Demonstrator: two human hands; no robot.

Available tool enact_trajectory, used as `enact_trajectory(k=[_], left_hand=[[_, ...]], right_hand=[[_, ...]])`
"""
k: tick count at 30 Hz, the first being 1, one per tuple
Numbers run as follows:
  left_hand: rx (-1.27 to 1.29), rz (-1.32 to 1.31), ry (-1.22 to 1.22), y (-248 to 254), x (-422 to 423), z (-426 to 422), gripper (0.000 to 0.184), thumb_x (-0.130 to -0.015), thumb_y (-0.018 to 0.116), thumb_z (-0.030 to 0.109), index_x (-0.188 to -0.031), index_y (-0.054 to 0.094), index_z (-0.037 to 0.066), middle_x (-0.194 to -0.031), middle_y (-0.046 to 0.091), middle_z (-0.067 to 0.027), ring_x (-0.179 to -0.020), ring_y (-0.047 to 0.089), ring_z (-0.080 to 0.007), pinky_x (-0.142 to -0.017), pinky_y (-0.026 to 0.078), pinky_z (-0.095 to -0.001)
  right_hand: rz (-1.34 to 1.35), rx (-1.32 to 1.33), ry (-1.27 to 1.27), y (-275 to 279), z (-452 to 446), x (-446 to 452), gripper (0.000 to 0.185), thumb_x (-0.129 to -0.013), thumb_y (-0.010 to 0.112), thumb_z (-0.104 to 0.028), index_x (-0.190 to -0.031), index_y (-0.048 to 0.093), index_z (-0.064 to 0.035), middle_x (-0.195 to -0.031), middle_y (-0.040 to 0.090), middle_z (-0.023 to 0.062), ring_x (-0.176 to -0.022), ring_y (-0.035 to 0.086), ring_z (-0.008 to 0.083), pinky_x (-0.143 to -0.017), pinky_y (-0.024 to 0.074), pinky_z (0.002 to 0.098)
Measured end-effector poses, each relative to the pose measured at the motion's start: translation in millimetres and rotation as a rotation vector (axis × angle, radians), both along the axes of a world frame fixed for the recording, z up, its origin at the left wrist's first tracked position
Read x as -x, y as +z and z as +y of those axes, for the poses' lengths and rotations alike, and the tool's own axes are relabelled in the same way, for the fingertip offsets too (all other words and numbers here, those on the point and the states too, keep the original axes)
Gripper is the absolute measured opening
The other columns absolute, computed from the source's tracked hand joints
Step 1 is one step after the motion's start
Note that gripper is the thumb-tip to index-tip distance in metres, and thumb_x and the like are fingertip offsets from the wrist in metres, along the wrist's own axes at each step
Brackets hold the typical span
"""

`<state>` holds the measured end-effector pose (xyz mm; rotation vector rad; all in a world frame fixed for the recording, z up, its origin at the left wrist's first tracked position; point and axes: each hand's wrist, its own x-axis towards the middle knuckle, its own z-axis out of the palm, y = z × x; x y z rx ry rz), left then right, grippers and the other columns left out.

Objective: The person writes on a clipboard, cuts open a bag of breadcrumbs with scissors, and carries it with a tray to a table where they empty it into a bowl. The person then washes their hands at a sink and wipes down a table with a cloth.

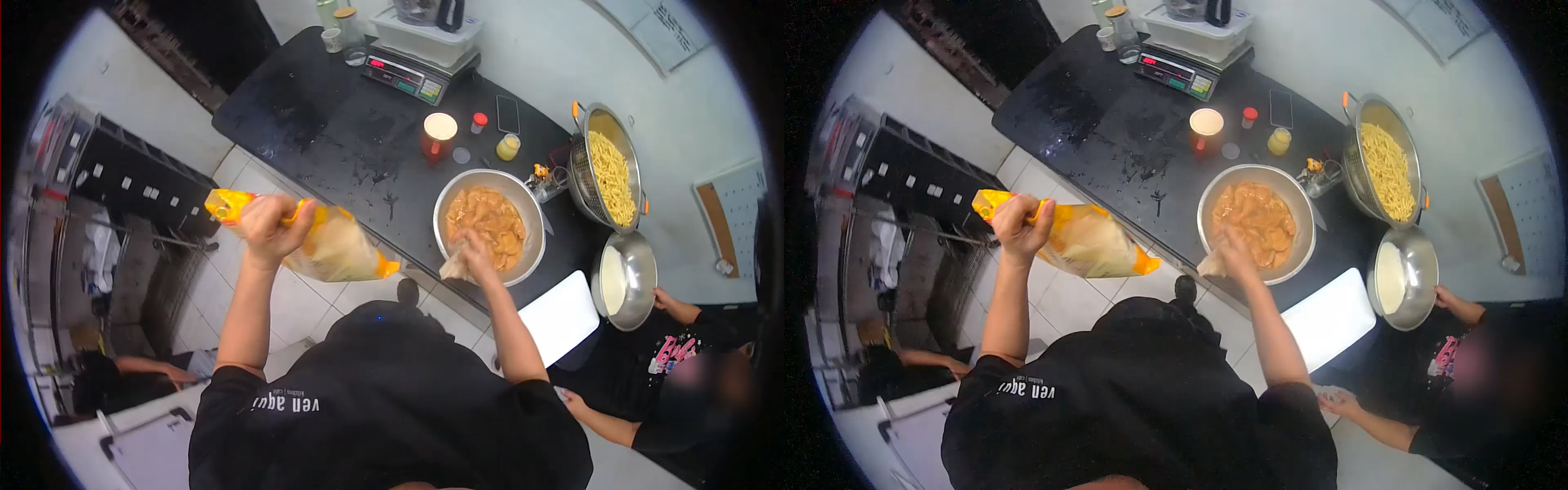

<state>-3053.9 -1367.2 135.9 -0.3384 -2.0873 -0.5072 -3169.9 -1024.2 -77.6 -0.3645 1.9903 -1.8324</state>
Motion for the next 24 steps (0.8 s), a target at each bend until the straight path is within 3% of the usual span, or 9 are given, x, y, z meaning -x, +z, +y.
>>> enact_trajectory(k=[4, 6, 10, 13, 14, 17, 21, 22, 24], left_hand=[[0.065, -0.028, -0.131, 4.3, 47.7, -35.2, 0.027, -0.066, 0.075, 0.007, -0.059, 0.049, 0.008, -0.051, 0.05, -0.004, -0.043, 0.051, -0.0197, -0.044, 0.039, -0.0298], [0.066, -0.076, -0.167, 1.2, 69.3, -51.6, 0.026, -0.065, 0.075, 0.01, -0.059, 0.05, 0.008, -0.051, 0.05, -0.0042, -0.043, 0.052, -0.0203, -0.044, 0.039, -0.0297], [0.06, -0.132, -0.288, -10.9, 98.6, -63.1, 0.028, -0.064, 0.077, 0.019, -0.059, 0.052, 0.009, -0.052, 0.05, -0.0042, -0.044, 0.053, -0.0209, -0.045, 0.04, -0.0296], [0.047, -0.141, -0.406, -11.7, 139.4, -66.2, 0.028, -0.065, 0.078, 0.02, -0.061, 0.053, 0.008, -0.054, 0.053, -0.0046, -0.047, 0.055, -0.0217, -0.048, 0.042, -0.0299], [0.054, -0.15, -0.461, -11.5, 146.0, -64.9, 0.027, -0.065, 0.079, 0.02, -0.062, 0.055, 0.007, -0.056, 0.056, -0.0054, -0.049, 0.057, -0.0231, -0.05, 0.044, -0.0304], [-0.01, -0.154, -0.535, 1.6, 173.3, -77.7, 0.032, -0.066, 0.082, 0.027, -0.067, 0.057, 0.007, -0.058, 0.056, -0.0046, -0.049, 0.057, -0.0229, -0.05, 0.045, -0.0308], [-0.109, -0.05, -0.644, 24.0, 191.7, -99.1, 0.059, -0.066, 0.081, 0.038, -0.107, 0.054, 0.004, -0.1, 0.059, -0.0129, -0.09, 0.059, -0.0297, -0.077, 0.047, -0.0383], [-0.055, -0.095, -0.658, 23.3, 192.5, -113.6, 0.07, -0.068, 0.08, 0.037, -0.12, 0.048, 0.004, -0.115, 0.053, -0.0166, -0.107, 0.051, -0.0346, -0.091, 0.041, -0.0432], [-0.143, -0.076, -0.535, 7.2, 197.4, -133.1, 0.057, -0.078, 0.074, 0.029, -0.121, 0.048, 0.001, -0.118, 0.052, -0.0166, -0.11, 0.05, -0.0305, -0.096, 0.039, -0.0406]], right_hand=[[-0.155, -0.122, 0.13, 39.8, -53.4, 41.8, 0.014, -0.084, 0.056, -0.011, -0.096, 0.06, -0.0084, -0.077, 0.059, 0.0038, -0.076, 0.059, 0.0146, -0.07, 0.0474, 0.0293], [0.169, -0.109, 0.345, 38.6, -96.0, 55.4, 0.029, -0.083, 0.065, -0.024, -0.107, 0.06, -0.0083, -0.09, 0.062, 0.0084, -0.087, 0.063, 0.0208, -0.077, 0.0492, 0.0325], [0.768, -0.281, 0.399, 145.2, -195.8, 32.5, 0.074, -0.067, 0.076, -0.054, -0.121, 0.054, -0.0081, -0.121, 0.052, 0.0151, -0.102, 0.058, 0.0316, -0.088, 0.0468, 0.0434], [0.703, -0.355, 0.382, 161.5, -259.6, 40.0, 0.065, -0.069, 0.075, -0.046, -0.117, 0.056, -0.0072, -0.113, 0.057, 0.0159, -0.1, 0.057, 0.0333, -0.088, 0.0452, 0.0466], [0.713, -0.261, 0.276, 150.5, -268.0, 42.5, 0.047, -0.071, 0.072, -0.03, -0.11, 0.058, -0.0066, -0.104, 0.061, 0.0153, -0.094, 0.058, 0.0361, -0.084, 0.0469, 0.0453], [0.584, -0.151, -0.001, 133.9, -282.2, 56.1, 0.032, -0.071, 0.067, -0.016, -0.101, 0.06, -0.0053, -0.096, 0.065, 0.014, -0.089, 0.06, 0.0354, -0.08, 0.0492, 0.0431], [0.644, -0.133, -0.314, 165.9, -273.0, 76.9, 0.021, -0.076, 0.063, -0.01, -0.096, 0.066, -0.0032, -0.083, 0.067, 0.0169, -0.076, 0.066, 0.0336, -0.065, 0.0504, 0.0373], [0.594, -0.18, -0.391, 172.2, -268.9, 85.9, 0.019, -0.08, 0.062, -0.012, -0.096, 0.066, -0.003, -0.08, 0.067, 0.0175, -0.074, 0.067, 0.0324, -0.063, 0.0496, 0.0364], [0.539, -0.244, -0.554, 186.3, -258.4, 102.3, 0.017, -0.085, 0.061, -0.015, -0.094, 0.067, -0.0024, -0.076, 0.067, 0.0177, -0.071, 0.068, 0.0299, -0.061, 0.0486, 0.0356]])
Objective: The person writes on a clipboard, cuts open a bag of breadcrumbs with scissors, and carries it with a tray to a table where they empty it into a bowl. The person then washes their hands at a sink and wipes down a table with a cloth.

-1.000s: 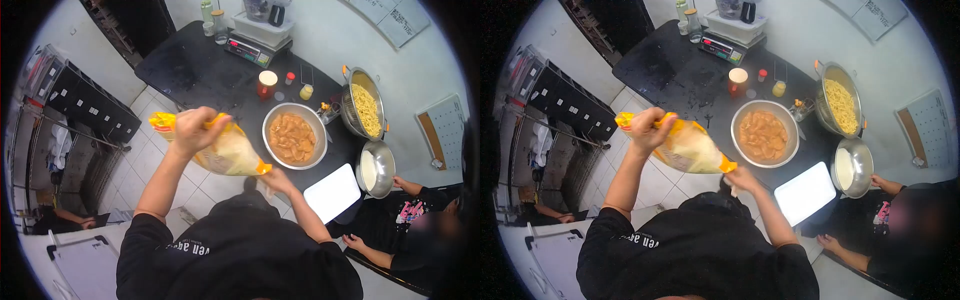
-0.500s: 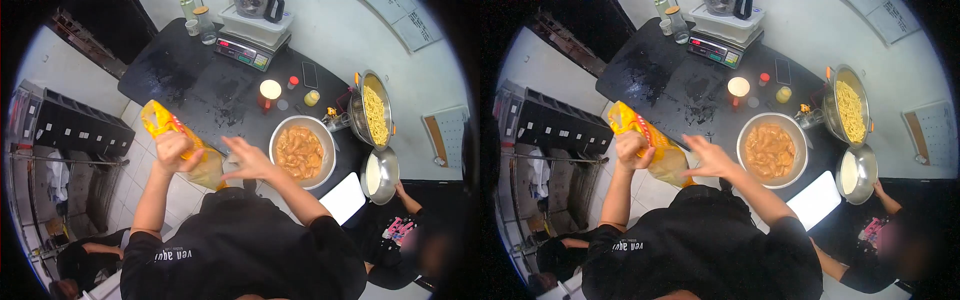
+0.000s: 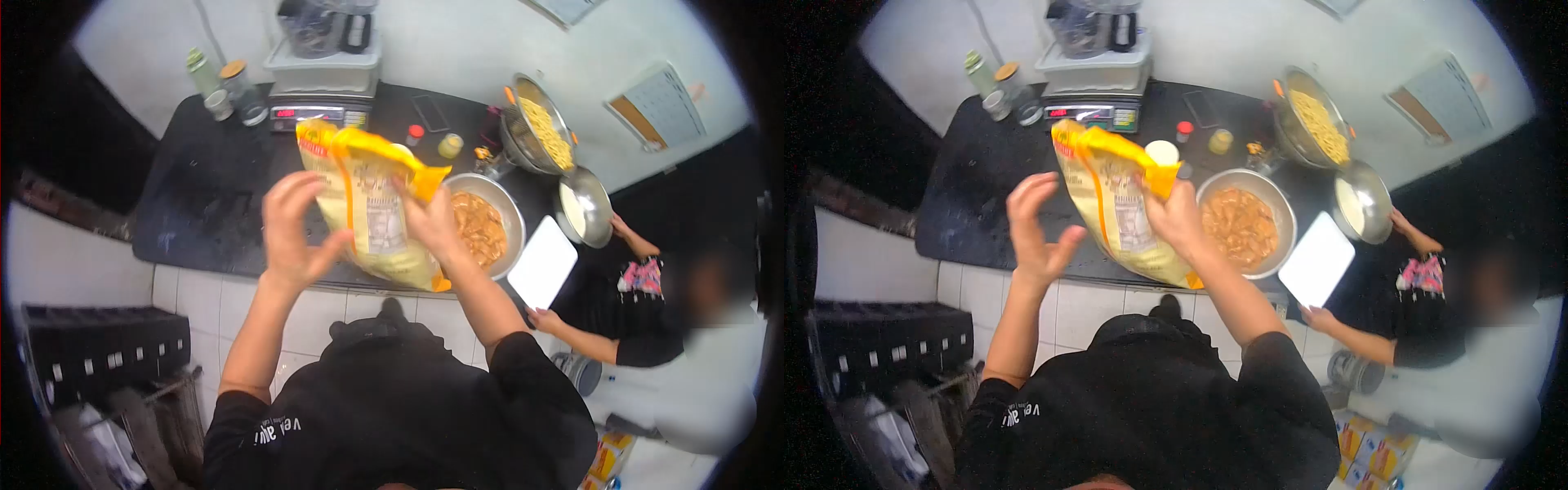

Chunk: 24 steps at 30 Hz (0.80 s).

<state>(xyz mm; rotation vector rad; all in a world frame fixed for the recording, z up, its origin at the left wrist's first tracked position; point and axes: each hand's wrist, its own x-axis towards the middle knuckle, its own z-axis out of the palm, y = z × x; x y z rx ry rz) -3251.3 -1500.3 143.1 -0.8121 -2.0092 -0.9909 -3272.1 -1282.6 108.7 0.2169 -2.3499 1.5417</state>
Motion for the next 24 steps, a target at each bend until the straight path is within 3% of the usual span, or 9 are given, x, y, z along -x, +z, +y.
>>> enact_trajectory(k=[3, 4, 5, 6, 8, 10, 12, 20, 24], left_hand=[[-0.218, -0.236, 0.169, -45.4, 0.0, -19.7, 0.046, -0.084, 0.066, 0.011, -0.124, 0.046, 0.0, -0.125, 0.045, -0.0152, -0.107, 0.051, -0.0253, -0.091, 0.043, -0.0361], [-0.266, -0.334, 0.185, -64.4, -1.8, -25.9, 0.047, -0.083, 0.066, 0.01, -0.124, 0.045, 0.001, -0.126, 0.043, -0.016, -0.105, 0.051, -0.0249, -0.089, 0.044, -0.035], [-0.307, -0.434, 0.209, -82.0, -4.0, -33.1, 0.049, -0.082, 0.067, 0.01, -0.125, 0.045, 0.001, -0.127, 0.041, -0.0167, -0.104, 0.051, -0.0244, -0.087, 0.045, -0.0339], [-0.304, -0.438, 0.209, -96.2, -7.9, -39.6, 0.049, -0.082, 0.067, 0.01, -0.125, 0.045, 0.001, -0.127, 0.041, -0.0167, -0.104, 0.051, -0.0244, -0.087, 0.045, -0.0339], [-0.228, -0.609, 0.312, -113.1, -13.3, -49.1, 0.051, -0.082, 0.068, 0.011, -0.127, 0.044, 0.002, -0.13, 0.038, -0.0161, -0.102, 0.052, -0.0236, -0.085, 0.045, -0.0345], [-0.189, -0.643, 0.379, -118.9, -22.3, -58.2, 0.051, -0.082, 0.068, 0.011, -0.127, 0.044, 0.003, -0.131, 0.037, -0.0159, -0.101, 0.051, -0.0235, -0.084, 0.045, -0.0346], [-0.133, -0.684, 0.443, -124.1, -30.7, -64.9, 0.052, -0.082, 0.068, 0.013, -0.127, 0.044, 0.003, -0.134, 0.034, -0.0152, -0.099, 0.051, -0.0235, -0.081, 0.046, -0.0353], [0.006, -0.733, 0.739, -118.7, -42.6, -86.2, 0.051, -0.082, 0.068, 0.009, -0.127, 0.045, 0.006, -0.134, 0.034, -0.0137, -0.095, 0.052, -0.0211, -0.078, 0.048, -0.0338], [0.027, -0.816, 0.793, -121.6, -50.7, -86.2, 0.05, -0.082, 0.068, 0.009, -0.126, 0.045, 0.004, -0.134, 0.033, -0.0147, -0.096, 0.052, -0.0234, -0.078, 0.048, -0.0352]], right_hand=[[0.3, -0.004, -0.207, 29.8, 20.7, 29.0, 0.022, -0.089, 0.061, -0.021, -0.091, 0.066, 0.0004, -0.071, 0.066, 0.0156, -0.065, 0.066, 0.0269, -0.062, 0.0481, 0.0362], [0.194, -0.019, -0.199, 29.0, 42.3, 45.6, 0.026, -0.091, 0.063, -0.022, -0.104, 0.064, 0.0006, -0.089, 0.069, 0.0081, -0.086, 0.063, 0.0146, -0.077, 0.0478, 0.0316], [0.121, -0.078, -0.293, 43.1, 51.0, 54.9, 0.03, -0.091, 0.062, -0.027, -0.101, 0.064, 0.0009, -0.089, 0.069, 0.0082, -0.085, 0.062, 0.0141, -0.076, 0.0475, 0.0319], [0.015, -0.053, -0.344, 53.6, 62.4, 73.3, 0.033, -0.091, 0.062, -0.03, -0.1, 0.065, 0.0008, -0.088, 0.069, 0.0108, -0.083, 0.063, 0.0159, -0.074, 0.0475, 0.0331], [0.182, -0.195, -0.479, 48.7, 94.1, 129.8, 0.036, -0.09, 0.061, -0.033, -0.103, 0.064, 0.0005, -0.088, 0.069, 0.0131, -0.079, 0.064, 0.0197, -0.071, 0.0477, 0.0347], [0.198, -0.294, -0.564, 43.2, 116.7, 177.5, 0.045, -0.089, 0.059, -0.041, -0.086, 0.065, 0.004, -0.066, 0.064, 0.0212, -0.059, 0.063, 0.0295, -0.057, 0.0448, 0.0431], [0.224, -0.373, -0.622, 26.6, 143.2, 227.8, 0.052, -0.09, 0.057, -0.044, -0.077, 0.064, 0.0057, -0.06, 0.059, 0.0254, -0.057, 0.063, 0.0346, -0.054, 0.0432, 0.046], [0.281, -0.557, -0.783, -50.8, 261.2, 384.3, 0.049, -0.086, 0.059, -0.048, -0.093, 0.068, -0.0003, -0.08, 0.063, 0.0296, -0.077, 0.062, 0.0455, -0.066, 0.0472, 0.0522], [-0.011, -0.624, -0.848, -90.9, 281.1, 390.4, 0.053, -0.077, 0.067, -0.052, -0.096, 0.068, -0.0021, -0.084, 0.066, 0.0255, -0.08, 0.064, 0.043, -0.072, 0.0496, 0.0505]])
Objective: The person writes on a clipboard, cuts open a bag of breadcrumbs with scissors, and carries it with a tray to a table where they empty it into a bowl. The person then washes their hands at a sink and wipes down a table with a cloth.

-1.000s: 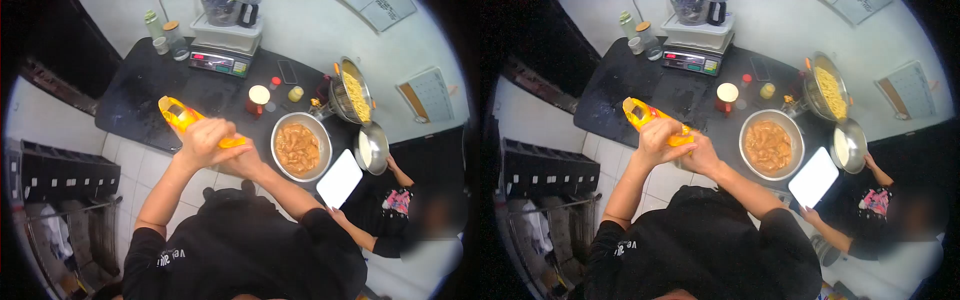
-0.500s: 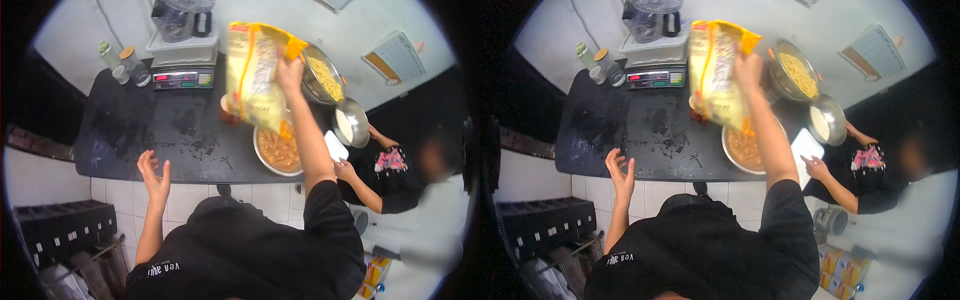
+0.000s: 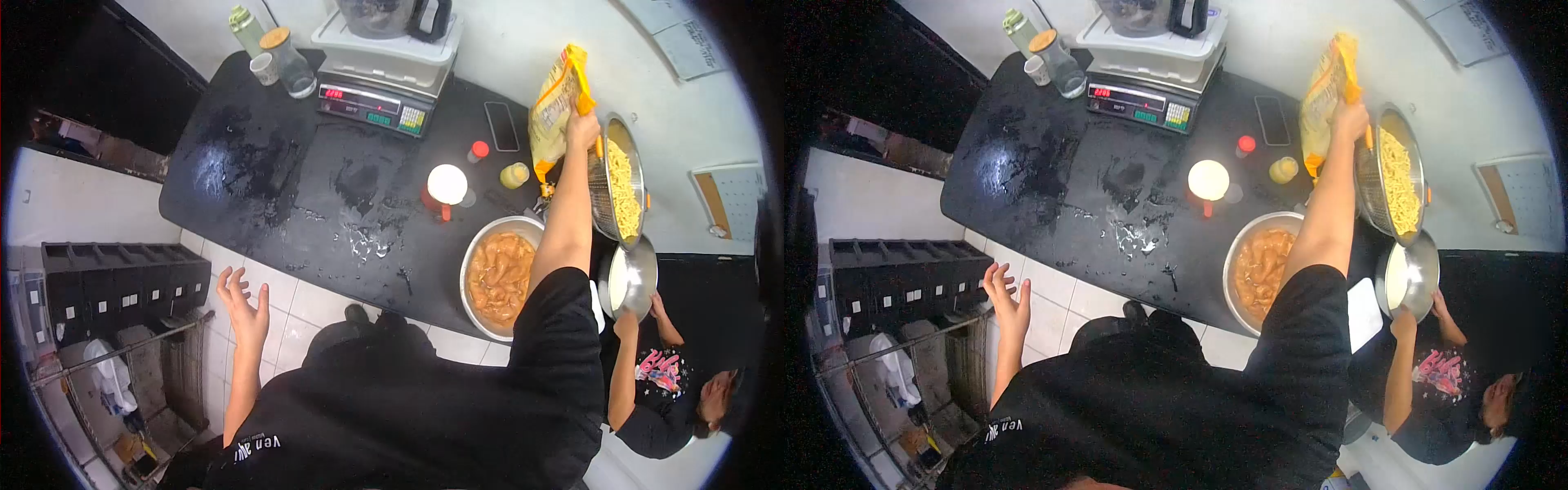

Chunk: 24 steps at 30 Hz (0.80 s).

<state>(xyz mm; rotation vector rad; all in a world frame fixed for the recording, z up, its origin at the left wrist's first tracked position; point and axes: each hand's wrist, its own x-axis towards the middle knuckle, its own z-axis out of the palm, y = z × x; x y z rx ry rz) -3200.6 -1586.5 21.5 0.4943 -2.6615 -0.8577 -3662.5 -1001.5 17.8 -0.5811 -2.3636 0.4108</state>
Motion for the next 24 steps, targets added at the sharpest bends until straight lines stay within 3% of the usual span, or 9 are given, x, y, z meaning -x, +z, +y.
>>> enact_trajectory(k=[3, 6, 14, 16, 17, 19, 20, 22, 24], left_hand=[[0.004, -0.052, 0.002, -8.9, -1.8, 5.5, 0.049, -0.081, 0.069, 0.011, -0.124, 0.046, 0.002, -0.134, 0.033, -0.0161, -0.096, 0.053, -0.026, -0.078, 0.048, -0.0362], [-0.027, -0.083, -0.053, -17.6, 5.8, 17.3, 0.048, -0.081, 0.068, 0.01, -0.124, 0.047, 0.006, -0.134, 0.034, -0.0127, -0.095, 0.052, -0.0207, -0.077, 0.049, -0.0339], [-0.028, -0.014, -0.281, -18.1, 61.5, 57.9, 0.049, -0.081, 0.069, 0.01, -0.124, 0.048, 0.006, -0.135, 0.033, -0.0141, -0.095, 0.053, -0.0217, -0.077, 0.048, -0.0324], [-0.062, -0.053, -0.327, -13.8, 71.8, 72.9, 0.049, -0.081, 0.069, 0.011, -0.124, 0.047, 0.004, -0.135, 0.032, -0.0155, -0.098, 0.053, -0.025, -0.08, 0.048, -0.0348], [-0.092, -0.096, -0.345, -13.2, 76.7, 81.4, 0.049, -0.082, 0.069, 0.012, -0.124, 0.046, 0.003, -0.135, 0.031, -0.0169, -0.1, 0.053, -0.0282, -0.082, 0.048, -0.0373], [-0.114, -0.103, -0.414, -19.4, 89.3, 99.6, 0.051, -0.082, 0.069, 0.012, -0.126, 0.045, 0.003, -0.136, 0.03, -0.0171, -0.102, 0.053, -0.0291, -0.084, 0.048, -0.0376], [-0.133, -0.104, -0.458, -21.8, 97.0, 109.0, 0.053, -0.082, 0.069, 0.013, -0.128, 0.045, 0.003, -0.136, 0.03, -0.0174, -0.104, 0.053, -0.03, -0.086, 0.048, -0.0379], [-0.162, -0.098, -0.534, -23.2, 121.8, 132.9, 0.057, -0.082, 0.07, 0.014, -0.13, 0.043, 0.004, -0.137, 0.03, -0.018, -0.109, 0.052, -0.0312, -0.089, 0.047, -0.0382], [-0.19, -0.076, -0.601, -28.2, 158.6, 156.6, 0.06, -0.082, 0.07, 0.016, -0.133, 0.042, 0.005, -0.138, 0.03, -0.0186, -0.113, 0.05, -0.0325, -0.092, 0.046, -0.0385]], right_hand=[[-0.108, 0.114, -0.023, -9.0, -12.6, -17.4, 0.058, -0.075, 0.068, -0.052, -0.106, 0.065, -0.0033, -0.093, 0.066, 0.0229, -0.089, 0.063, 0.0401, -0.082, 0.0493, 0.0477], [-0.066, 0.083, -0.034, -7.4, -15.9, -22.1, 0.08, -0.074, 0.07, -0.05, -0.135, 0.041, -0.0062, -0.117, 0.057, 0.0242, -0.108, 0.055, 0.0407, -0.091, 0.0456, 0.0466], [-0.025, -0.019, 0.075, 5.7, -49.2, -87.8, 0.089, -0.078, 0.072, -0.037, -0.142, 0.024, 0.0003, -0.132, 0.041, 0.0295, -0.11, 0.052, 0.0439, -0.092, 0.0457, 0.0465], [0.047, 0.048, 0.254, 21.6, -76.2, -139.3, 0.071, -0.083, 0.067, -0.025, -0.14, 0.031, -0.003, -0.128, 0.046, 0.0272, -0.112, 0.052, 0.0416, -0.088, 0.0461, 0.0464], [0.285, -0.04, 0.346, 7.0, -81.7, -156.0, 0.055, -0.085, 0.066, -0.026, -0.132, 0.045, -0.0059, -0.107, 0.059, 0.0252, -0.098, 0.061, 0.0358, -0.078, 0.0493, 0.044], [-0.089, 0.486, 0.356, -10.1, -110.1, -207.4, 0.029, -0.091, 0.06, -0.03, -0.107, 0.066, -0.0064, -0.071, 0.065, 0.0165, -0.061, 0.064, 0.0232, -0.06, 0.0503, 0.037], [0.074, 0.556, 0.538, -23.3, -130.6, -239.1, 0.033, -0.092, 0.058, -0.034, -0.094, 0.069, -0.0027, -0.082, 0.068, 0.0176, -0.076, 0.067, 0.0262, -0.071, 0.0514, 0.0373], [-0.262, 0.608, 0.556, -25.9, -166.6, -292.5, 0.032, -0.09, 0.059, -0.036, -0.09, 0.07, -0.0064, -0.081, 0.068, 0.0155, -0.074, 0.067, 0.0264, -0.068, 0.0522, 0.0366], [-0.111, 0.511, 0.703, -72.0, -187.7, -321.3, 0.033, -0.088, 0.062, -0.037, -0.081, 0.067, -0.0056, -0.08, 0.068, 0.0142, -0.072, 0.066, 0.0299, -0.062, 0.0518, 0.0374]])
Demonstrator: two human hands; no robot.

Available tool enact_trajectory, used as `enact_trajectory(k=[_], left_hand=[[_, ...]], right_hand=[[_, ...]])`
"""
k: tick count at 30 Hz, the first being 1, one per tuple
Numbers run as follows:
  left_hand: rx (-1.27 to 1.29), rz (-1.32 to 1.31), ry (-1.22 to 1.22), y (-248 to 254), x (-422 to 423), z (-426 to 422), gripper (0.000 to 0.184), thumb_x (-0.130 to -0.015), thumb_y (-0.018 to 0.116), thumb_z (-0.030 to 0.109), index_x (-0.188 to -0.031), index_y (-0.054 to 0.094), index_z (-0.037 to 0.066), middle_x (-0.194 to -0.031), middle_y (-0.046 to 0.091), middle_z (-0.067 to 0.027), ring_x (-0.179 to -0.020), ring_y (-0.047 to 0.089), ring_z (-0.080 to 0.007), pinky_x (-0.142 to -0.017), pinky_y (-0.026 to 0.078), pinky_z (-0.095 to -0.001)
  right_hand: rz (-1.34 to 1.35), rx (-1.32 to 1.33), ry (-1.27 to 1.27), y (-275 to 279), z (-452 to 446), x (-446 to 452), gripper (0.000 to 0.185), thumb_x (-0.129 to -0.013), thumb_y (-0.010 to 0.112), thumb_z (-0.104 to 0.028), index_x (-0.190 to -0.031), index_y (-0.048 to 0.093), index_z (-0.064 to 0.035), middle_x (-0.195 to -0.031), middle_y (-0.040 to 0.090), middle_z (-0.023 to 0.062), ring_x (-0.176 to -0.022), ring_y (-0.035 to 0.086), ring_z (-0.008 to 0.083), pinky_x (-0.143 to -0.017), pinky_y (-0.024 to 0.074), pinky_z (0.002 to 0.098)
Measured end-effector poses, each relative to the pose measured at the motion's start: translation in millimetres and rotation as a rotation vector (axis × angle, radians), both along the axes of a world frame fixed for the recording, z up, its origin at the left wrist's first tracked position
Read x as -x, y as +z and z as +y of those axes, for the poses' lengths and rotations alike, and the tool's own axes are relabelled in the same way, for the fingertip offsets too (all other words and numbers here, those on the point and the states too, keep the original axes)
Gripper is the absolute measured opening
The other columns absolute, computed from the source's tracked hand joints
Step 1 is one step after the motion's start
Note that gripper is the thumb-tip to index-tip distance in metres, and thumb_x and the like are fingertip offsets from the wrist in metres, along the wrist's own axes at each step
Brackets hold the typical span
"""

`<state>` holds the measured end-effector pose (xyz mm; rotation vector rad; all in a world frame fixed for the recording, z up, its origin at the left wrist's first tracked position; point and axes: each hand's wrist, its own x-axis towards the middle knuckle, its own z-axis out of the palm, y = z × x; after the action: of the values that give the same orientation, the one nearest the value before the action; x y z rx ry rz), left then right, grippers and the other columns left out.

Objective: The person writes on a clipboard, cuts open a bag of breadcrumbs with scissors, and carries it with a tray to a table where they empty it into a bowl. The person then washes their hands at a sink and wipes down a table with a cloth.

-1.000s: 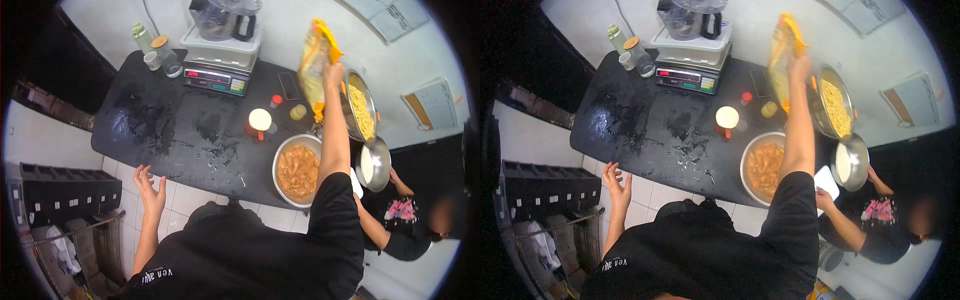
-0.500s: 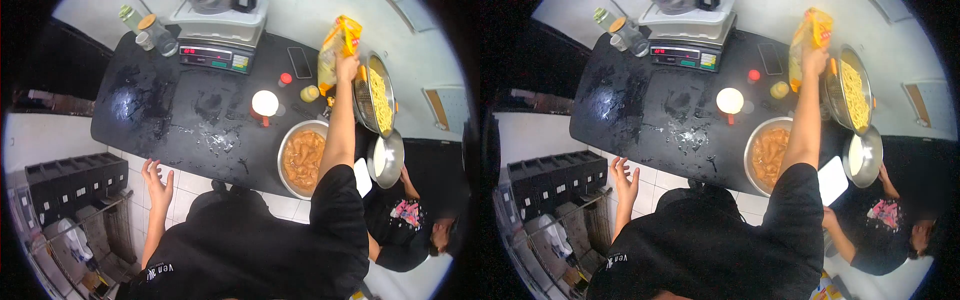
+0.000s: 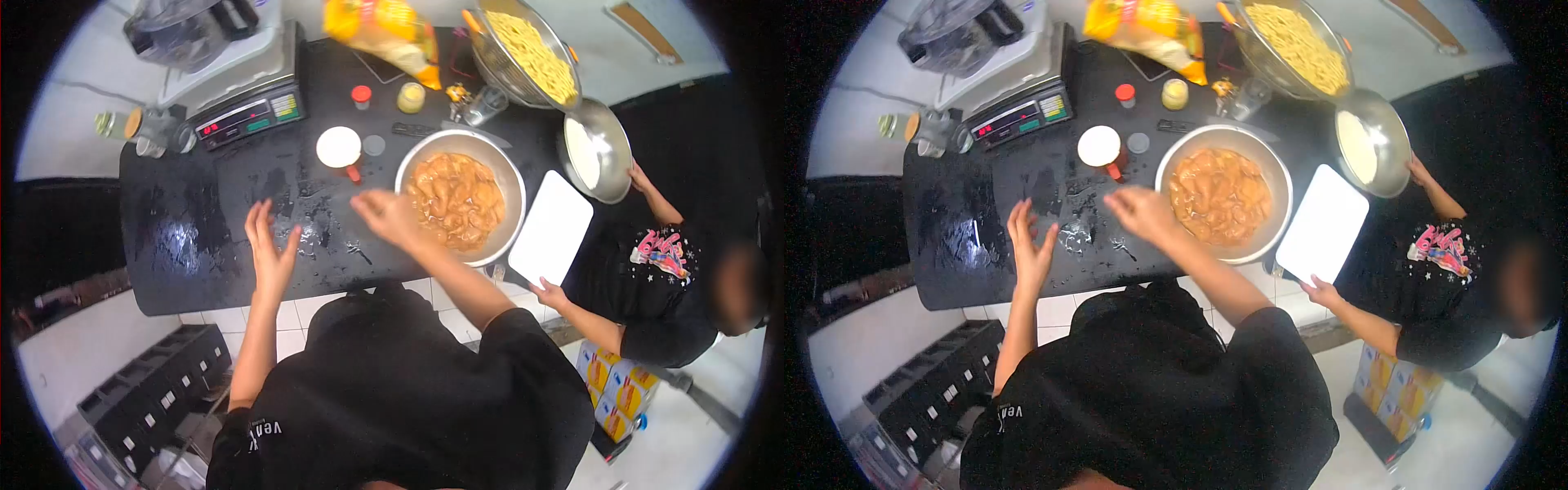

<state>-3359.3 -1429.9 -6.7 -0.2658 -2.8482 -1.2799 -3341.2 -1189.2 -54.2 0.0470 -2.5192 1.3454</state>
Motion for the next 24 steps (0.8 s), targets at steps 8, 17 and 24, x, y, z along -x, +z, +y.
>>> enact_trajectory(k=[8, 17, 24], left_hand=[[0.047, 0.062, -0.04, -10.3, 109.1, 61.0, 0.068, -0.082, 0.071, 0.024, -0.141, 0.037, 0.013, -0.139, 0.035, -0.0213, -0.126, 0.042, -0.0333, -0.102, 0.038, -0.0383], [-0.399, -0.418, 0.225, -64.7, 222.9, 69.0, 0.069, -0.081, 0.071, 0.029, -0.135, 0.04, -0.001, -0.119, 0.057, -0.0184, -0.105, 0.055, -0.0253, -0.086, 0.046, -0.0365], [-0.87, -0.812, 0.32, -140.3, 329.1, 111.0, 0.059, -0.087, 0.064, 0.023, -0.135, 0.039, 0.001, -0.139, 0.038, -0.023, -0.125, 0.042, -0.0355, -0.101, 0.042, -0.0447]], right_hand=[[-0.204, -0.027, 0.0, -22.1, 16.1, -31.8, 0.02, -0.084, 0.061, -0.02, -0.099, 0.062, -0.0069, -0.089, 0.059, 0.0107, -0.076, 0.061, 0.0318, -0.067, 0.0505, 0.0413], [-0.087, -0.081, 0.209, -40.3, 23.3, -35.6, 0.038, -0.075, 0.058, 0.001, -0.113, 0.051, -0.0025, -0.109, 0.049, 0.0182, -0.108, 0.049, 0.0357, -0.093, 0.0417, 0.0436], [-0.298, -0.139, 0.167, -20.0, 3.9, -34.0, 0.054, -0.082, 0.066, -0.016, -0.131, 0.045, -0.0067, -0.132, 0.045, 0.0182, -0.118, 0.047, 0.0383, -0.098, 0.0405, 0.0451]])
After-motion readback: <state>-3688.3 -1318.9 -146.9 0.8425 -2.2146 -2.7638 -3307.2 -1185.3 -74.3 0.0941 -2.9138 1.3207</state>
